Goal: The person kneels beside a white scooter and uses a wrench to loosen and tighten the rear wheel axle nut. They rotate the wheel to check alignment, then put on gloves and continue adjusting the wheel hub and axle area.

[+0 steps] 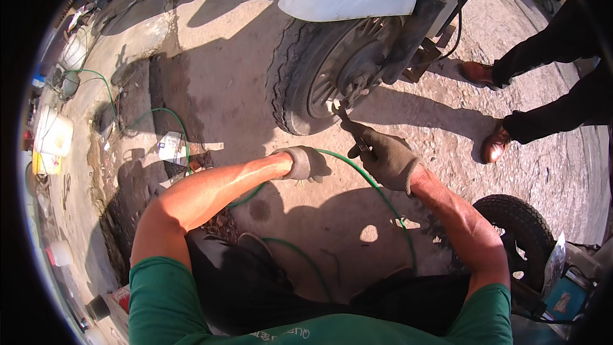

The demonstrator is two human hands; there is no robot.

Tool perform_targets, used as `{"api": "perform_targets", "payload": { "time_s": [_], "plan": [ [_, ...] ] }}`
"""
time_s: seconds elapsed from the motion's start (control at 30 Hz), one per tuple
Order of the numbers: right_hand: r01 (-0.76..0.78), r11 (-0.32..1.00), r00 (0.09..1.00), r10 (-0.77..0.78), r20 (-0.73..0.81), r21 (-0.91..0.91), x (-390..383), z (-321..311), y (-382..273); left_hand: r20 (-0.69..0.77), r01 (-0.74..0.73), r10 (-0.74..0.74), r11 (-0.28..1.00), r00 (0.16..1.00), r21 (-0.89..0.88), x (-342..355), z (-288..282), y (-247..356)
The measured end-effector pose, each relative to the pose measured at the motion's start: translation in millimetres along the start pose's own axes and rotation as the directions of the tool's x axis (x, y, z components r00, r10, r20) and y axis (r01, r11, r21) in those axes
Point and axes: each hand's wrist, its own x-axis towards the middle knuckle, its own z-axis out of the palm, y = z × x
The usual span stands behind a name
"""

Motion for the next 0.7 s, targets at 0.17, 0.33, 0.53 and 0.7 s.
{"api": "perform_targets", "payload": {
  "time_s": [0.17,0.33,0.53,0.7],
  "plan": [
    [-0.010,0.980,1.000,0.014,-0.019,0.198,0,-6,54,0.000,-0.203,0.228,0.865,0.974,0.459,-3,1,10],
    [-0.036,0.858,0.996,0.072,-0.052,0.512,11,20,81,0.055,-0.253,0.274,0.768,0.960,0.589,0,-1,15],
    [0.204,0.951,0.958,-0.145,-0.245,0.234,38,42,91,0.040,-0.267,0.332,0.672,0.942,0.691,8,3,0],
    [0.288,0.943,0.910,-0.214,-0.356,0.169,53,56,95,-0.010,-0.275,0.347,0.762,0.938,0.587,13,5,-6]
  ]
}}
